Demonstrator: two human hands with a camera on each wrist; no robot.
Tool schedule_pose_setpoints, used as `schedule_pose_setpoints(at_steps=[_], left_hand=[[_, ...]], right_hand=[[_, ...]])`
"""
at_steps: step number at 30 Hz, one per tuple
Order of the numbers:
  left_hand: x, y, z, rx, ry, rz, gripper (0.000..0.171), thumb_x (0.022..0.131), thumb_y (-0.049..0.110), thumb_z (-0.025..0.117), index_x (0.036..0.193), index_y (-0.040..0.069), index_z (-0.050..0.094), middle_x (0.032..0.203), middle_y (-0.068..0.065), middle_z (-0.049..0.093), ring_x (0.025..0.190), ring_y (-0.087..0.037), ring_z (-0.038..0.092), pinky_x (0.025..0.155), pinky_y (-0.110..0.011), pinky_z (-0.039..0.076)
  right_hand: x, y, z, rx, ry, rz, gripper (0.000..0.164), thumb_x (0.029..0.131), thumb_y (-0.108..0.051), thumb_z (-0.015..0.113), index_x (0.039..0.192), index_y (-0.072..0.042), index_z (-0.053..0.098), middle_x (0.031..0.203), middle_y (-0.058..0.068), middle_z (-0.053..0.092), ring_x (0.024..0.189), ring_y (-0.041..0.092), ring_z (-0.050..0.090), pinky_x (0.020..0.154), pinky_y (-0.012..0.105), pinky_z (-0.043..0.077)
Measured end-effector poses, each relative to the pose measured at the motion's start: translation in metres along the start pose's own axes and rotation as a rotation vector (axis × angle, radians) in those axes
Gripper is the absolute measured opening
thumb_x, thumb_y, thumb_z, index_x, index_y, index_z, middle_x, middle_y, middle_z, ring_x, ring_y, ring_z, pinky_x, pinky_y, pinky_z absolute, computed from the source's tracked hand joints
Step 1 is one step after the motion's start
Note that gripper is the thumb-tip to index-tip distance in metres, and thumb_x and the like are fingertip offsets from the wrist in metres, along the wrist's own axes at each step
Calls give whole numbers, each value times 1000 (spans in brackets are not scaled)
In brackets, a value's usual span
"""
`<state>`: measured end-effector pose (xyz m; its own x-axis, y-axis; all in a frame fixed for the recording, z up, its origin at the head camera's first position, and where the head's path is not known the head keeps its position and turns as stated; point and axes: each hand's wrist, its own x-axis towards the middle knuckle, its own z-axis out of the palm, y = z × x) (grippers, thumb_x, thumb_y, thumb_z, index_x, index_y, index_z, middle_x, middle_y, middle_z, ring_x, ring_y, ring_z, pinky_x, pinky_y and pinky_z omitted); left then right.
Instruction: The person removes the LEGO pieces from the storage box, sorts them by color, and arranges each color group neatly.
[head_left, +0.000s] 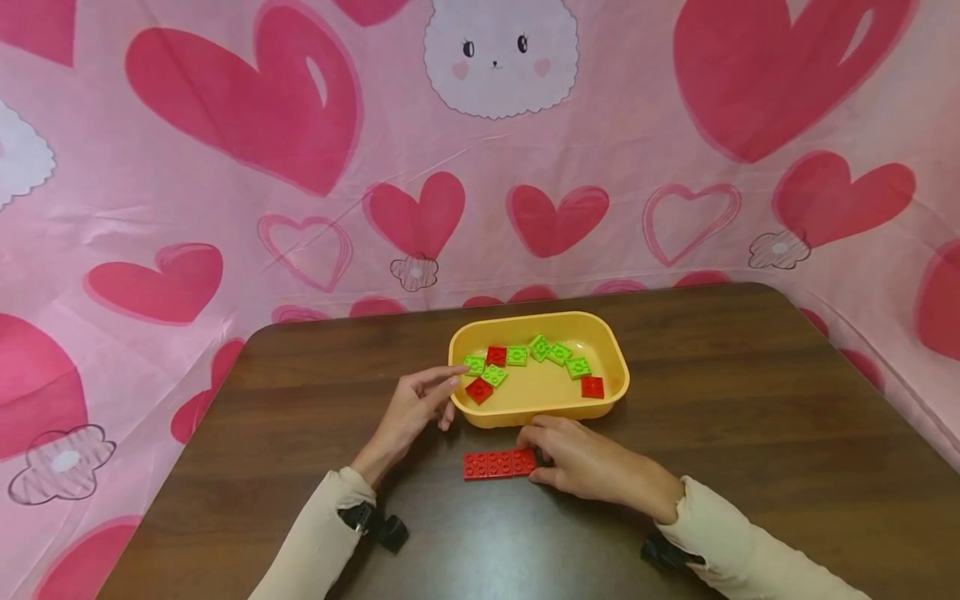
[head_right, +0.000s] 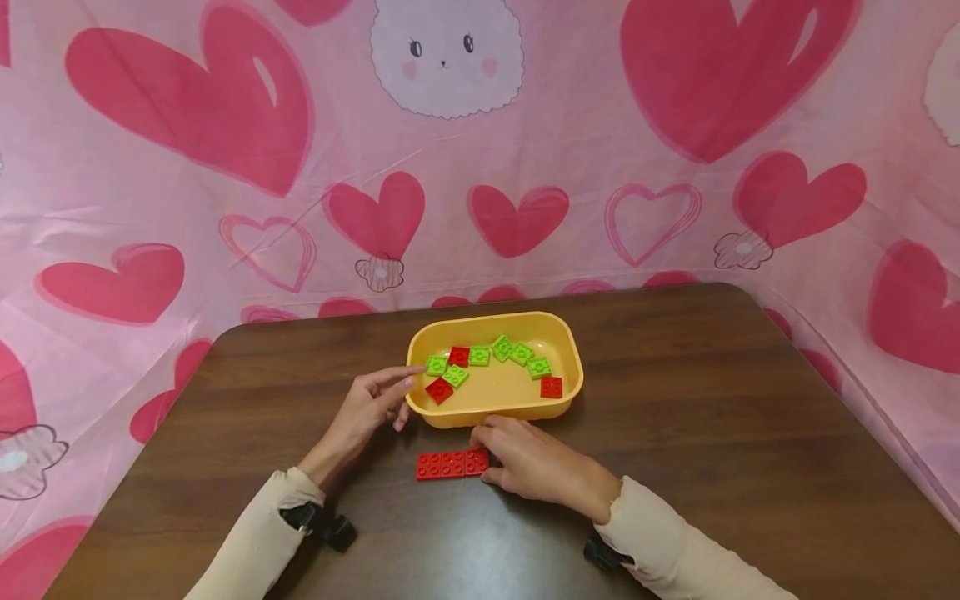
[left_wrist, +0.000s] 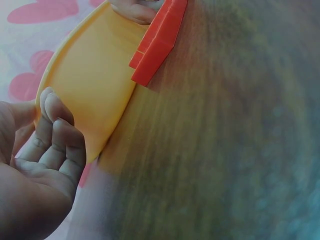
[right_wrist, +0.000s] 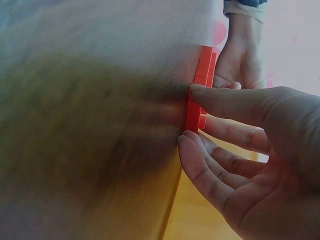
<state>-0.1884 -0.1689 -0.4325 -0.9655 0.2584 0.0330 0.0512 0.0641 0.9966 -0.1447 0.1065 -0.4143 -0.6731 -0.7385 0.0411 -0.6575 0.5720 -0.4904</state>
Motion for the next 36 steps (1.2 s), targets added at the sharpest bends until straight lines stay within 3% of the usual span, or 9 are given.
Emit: schedule_pose_setpoints(at_steps=[13,22,27,32,36], left_hand=[[-3,2,-1,-7,6,-11,34,100,20,62,130,5,65,64,-8,60,53,-17,54,53,-25,52],[-1,0,1,-38,3,11,36,100,19,61,130,-2,62,61,-6,59,52,-14,53,50,-24,49],[0,0,2,-36,-4,26,37,101,20,60,130,-1,62,61,-6,58,51,-14,53,49,-23,48],[-1,1,2,-22,-11,32,36,101,19,60,131,-1,62,62,-8,58,51,-15,53,50,-23,48],[0,2,1,3,-5,27,34,101,18,60,130,1,63,62,-9,58,50,-16,53,49,-23,49]], right_hand=[[0,-2,-6,2,-8,-6,29,87,-26,78,111,-14,68,100,-7,60,81,6,55,73,23,51],[-2,5,-30,249,39,-2,21,90,-19,75,107,-8,69,85,-10,66,72,4,62,66,23,55],[-3,12,-44,272,185,17,12,90,-17,75,101,-11,72,83,-7,69,71,7,62,64,25,55],[-2,26,-53,118,396,18,10,87,-10,77,95,-12,73,86,-6,67,80,10,59,72,32,55],[-1,42,-54,23,481,42,14,84,-2,78,96,-8,73,95,2,69,91,20,61,84,42,55]])
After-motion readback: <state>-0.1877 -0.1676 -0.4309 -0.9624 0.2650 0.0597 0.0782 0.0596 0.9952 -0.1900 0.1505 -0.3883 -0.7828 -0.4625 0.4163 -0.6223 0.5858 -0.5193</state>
